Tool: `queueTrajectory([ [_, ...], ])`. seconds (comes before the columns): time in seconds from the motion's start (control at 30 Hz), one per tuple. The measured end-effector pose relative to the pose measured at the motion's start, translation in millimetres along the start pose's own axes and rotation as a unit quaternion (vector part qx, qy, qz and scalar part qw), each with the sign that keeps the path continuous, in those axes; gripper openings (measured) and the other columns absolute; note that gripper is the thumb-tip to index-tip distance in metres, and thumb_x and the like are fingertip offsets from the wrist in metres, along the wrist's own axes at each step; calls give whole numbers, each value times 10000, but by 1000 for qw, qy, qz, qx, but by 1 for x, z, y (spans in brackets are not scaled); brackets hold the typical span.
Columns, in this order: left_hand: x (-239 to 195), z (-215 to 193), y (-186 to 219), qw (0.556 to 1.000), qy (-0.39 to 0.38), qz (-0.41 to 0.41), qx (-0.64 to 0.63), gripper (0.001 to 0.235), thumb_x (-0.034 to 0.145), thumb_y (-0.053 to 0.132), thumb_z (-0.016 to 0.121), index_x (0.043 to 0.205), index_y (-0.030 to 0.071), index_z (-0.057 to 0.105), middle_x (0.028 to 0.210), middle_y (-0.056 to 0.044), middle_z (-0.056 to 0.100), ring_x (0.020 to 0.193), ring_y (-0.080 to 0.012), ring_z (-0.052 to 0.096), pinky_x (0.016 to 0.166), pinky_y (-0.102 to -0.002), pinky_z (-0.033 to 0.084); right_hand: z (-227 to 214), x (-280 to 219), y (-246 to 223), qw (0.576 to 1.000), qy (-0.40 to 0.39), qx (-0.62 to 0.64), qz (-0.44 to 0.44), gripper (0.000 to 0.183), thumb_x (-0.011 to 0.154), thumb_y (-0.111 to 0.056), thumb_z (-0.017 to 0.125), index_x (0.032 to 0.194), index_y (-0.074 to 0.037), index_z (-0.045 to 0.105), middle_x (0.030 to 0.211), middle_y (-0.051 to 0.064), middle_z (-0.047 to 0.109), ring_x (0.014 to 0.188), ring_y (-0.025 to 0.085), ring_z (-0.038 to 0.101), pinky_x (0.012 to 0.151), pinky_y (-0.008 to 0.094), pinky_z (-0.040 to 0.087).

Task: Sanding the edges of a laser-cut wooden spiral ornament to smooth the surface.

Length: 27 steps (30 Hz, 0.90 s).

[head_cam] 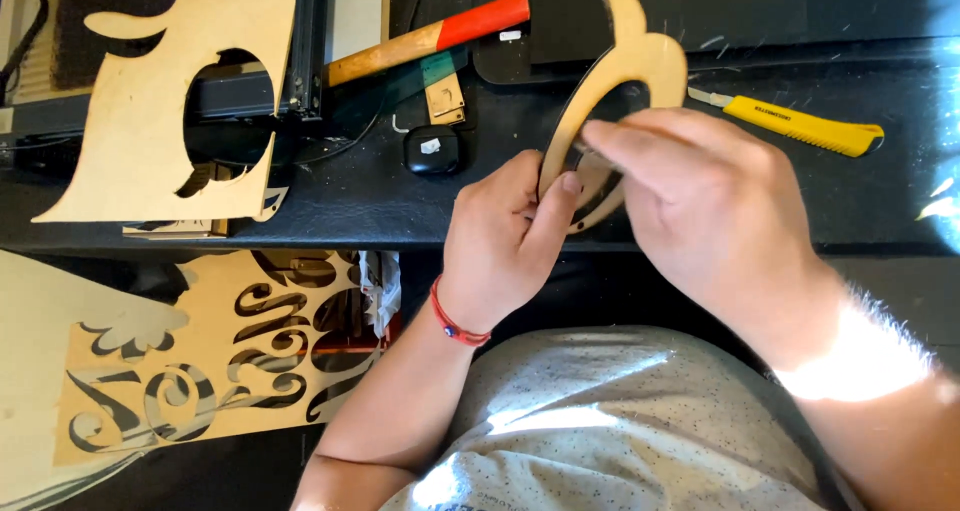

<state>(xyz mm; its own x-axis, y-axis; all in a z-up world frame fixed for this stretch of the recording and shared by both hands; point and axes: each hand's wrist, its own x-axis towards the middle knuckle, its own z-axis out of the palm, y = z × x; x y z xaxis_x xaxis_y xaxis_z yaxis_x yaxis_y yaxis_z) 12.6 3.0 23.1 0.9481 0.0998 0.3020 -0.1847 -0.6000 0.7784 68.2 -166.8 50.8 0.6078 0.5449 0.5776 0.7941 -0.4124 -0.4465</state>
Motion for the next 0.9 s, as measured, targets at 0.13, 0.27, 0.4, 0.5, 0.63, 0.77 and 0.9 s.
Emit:
queueTrajectory([
  [0.13,0,1,-6,995,-12,-5,97,276,989,229,504,747,100,470,604,-36,491,500,-240,462,470,-392,332,4,0,2,996,-54,-65,-17,300,898,121,658,1149,-5,763,1119,116,719,892,303,684,672,437,566],
  [0.27,-5,8,-9,990,34,50,127,212,1007,209,515,831,93,541,668,-67,561,594,-292,556,502,-428,381,8,-6,6,996,-53,-72,14,416,858,112,607,1208,-57,755,1123,117,736,910,324,692,750,458,562],
  [0.4,-3,14,-8,990,57,68,109,212,1011,183,523,826,87,562,651,-23,519,549,-215,492,471,-358,370,13,-8,6,995,-7,-93,21,430,820,148,566,1164,-23,760,966,122,724,842,329,679,664,436,534],
  [0.5,-4,16,-11,981,85,62,161,195,1017,241,515,925,125,642,695,-19,605,587,-230,565,499,-369,394,11,-8,-1,988,-33,8,153,114,985,15,580,960,-25,684,726,106,634,627,266,592,575,390,421],
  [0.63,0,13,-11,979,116,94,139,214,1034,250,507,982,103,653,734,-10,611,594,-196,559,522,-331,396,13,-9,-13,951,13,184,249,348,1028,-27,487,1347,36,609,898,92,676,652,194,724,580,235,523],
  [0.77,-1,12,-4,975,126,115,141,223,1038,254,505,1009,101,665,822,-29,687,686,-225,644,622,-330,479,20,-14,-6,985,108,103,86,234,1022,92,575,1233,158,651,1161,287,663,1063,372,646,950,423,522],
  [0.9,-3,12,1,976,130,124,120,235,1037,257,509,1031,98,681,900,-45,723,773,-239,698,678,-337,518,21,-17,-1,988,121,63,65,204,1032,78,600,1189,169,693,1007,266,602,915,360,593,767,420,474],
])
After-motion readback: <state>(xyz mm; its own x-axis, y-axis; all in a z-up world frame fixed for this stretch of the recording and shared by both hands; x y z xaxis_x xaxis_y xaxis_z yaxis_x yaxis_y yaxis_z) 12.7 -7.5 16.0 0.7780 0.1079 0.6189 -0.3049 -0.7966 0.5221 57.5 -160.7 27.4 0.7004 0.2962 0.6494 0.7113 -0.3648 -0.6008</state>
